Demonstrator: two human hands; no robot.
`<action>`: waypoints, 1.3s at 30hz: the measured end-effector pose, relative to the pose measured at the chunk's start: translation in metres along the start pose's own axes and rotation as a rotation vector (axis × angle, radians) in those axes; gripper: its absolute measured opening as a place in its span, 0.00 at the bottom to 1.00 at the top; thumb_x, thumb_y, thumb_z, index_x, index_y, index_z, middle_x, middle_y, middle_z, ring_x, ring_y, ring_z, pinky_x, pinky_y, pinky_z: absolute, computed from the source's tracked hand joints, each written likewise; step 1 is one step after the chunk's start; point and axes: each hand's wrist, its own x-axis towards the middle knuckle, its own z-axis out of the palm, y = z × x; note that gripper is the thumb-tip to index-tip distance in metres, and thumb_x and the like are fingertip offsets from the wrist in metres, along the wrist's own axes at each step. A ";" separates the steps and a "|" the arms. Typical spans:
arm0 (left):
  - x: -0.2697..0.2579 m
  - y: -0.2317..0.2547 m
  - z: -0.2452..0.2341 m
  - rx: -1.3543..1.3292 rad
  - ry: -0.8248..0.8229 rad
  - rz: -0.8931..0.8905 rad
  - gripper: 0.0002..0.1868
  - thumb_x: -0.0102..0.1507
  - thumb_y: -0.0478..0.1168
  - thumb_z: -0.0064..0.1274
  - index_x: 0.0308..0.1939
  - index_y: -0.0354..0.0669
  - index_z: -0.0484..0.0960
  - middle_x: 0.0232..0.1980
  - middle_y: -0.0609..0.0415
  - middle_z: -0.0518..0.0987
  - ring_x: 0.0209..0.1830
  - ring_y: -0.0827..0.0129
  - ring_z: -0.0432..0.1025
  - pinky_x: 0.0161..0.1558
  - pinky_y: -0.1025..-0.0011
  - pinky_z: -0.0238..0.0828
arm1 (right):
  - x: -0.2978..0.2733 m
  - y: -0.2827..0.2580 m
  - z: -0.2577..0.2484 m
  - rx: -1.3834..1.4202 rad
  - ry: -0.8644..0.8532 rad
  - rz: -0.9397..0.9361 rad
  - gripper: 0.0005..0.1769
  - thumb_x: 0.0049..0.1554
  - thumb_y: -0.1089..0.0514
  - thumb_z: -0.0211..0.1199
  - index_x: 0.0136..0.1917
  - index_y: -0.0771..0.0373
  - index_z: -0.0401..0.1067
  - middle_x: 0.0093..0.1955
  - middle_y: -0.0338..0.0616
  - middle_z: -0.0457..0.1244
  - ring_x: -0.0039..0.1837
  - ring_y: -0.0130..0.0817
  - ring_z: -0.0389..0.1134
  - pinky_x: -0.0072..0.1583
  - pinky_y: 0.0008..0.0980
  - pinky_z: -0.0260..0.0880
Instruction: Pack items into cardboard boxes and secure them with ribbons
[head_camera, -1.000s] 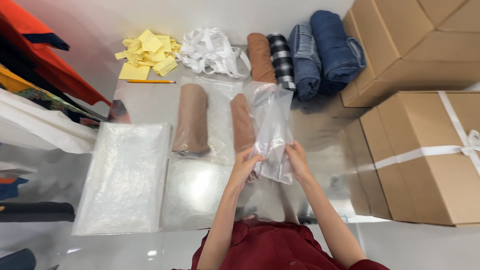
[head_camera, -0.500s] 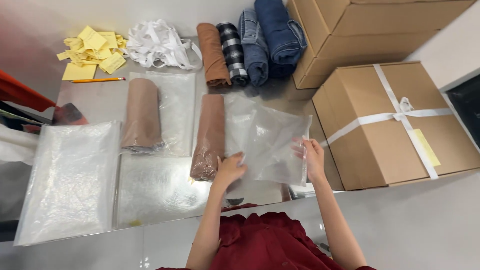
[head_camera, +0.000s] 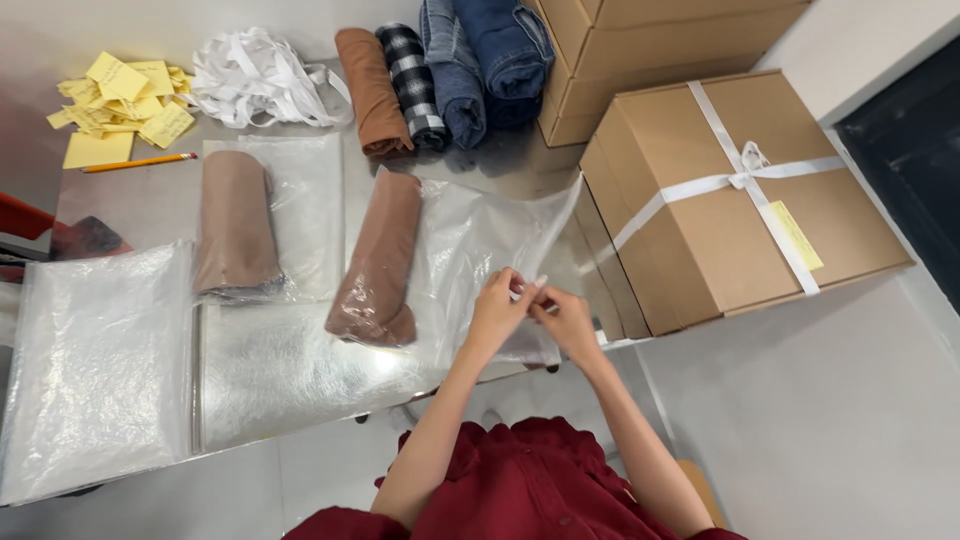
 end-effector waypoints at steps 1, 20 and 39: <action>-0.001 -0.007 0.004 -0.002 -0.007 -0.003 0.21 0.65 0.61 0.55 0.41 0.49 0.75 0.39 0.56 0.75 0.37 0.58 0.79 0.42 0.61 0.76 | -0.003 0.007 0.000 -0.002 0.002 0.008 0.03 0.52 0.68 0.69 0.40 0.65 0.77 0.34 0.51 0.70 0.35 0.35 0.74 0.38 0.34 0.77; -0.030 0.025 -0.011 -0.840 0.118 -0.047 0.12 0.72 0.46 0.47 0.35 0.47 0.72 0.47 0.52 0.78 0.52 0.65 0.74 0.56 0.62 0.74 | 0.006 -0.023 -0.047 -0.541 0.257 -0.271 0.20 0.48 0.67 0.71 0.51 0.58 0.67 0.50 0.41 0.60 0.54 0.44 0.68 0.54 0.38 0.71; -0.015 -0.034 -0.122 -0.349 0.442 -0.026 0.14 0.70 0.48 0.48 0.50 0.43 0.81 0.54 0.44 0.81 0.61 0.56 0.72 0.65 0.56 0.63 | 0.095 0.021 0.100 1.015 -0.752 0.588 0.30 0.63 0.63 0.59 0.76 0.66 0.56 0.70 0.64 0.60 0.38 0.13 0.70 0.31 0.02 0.66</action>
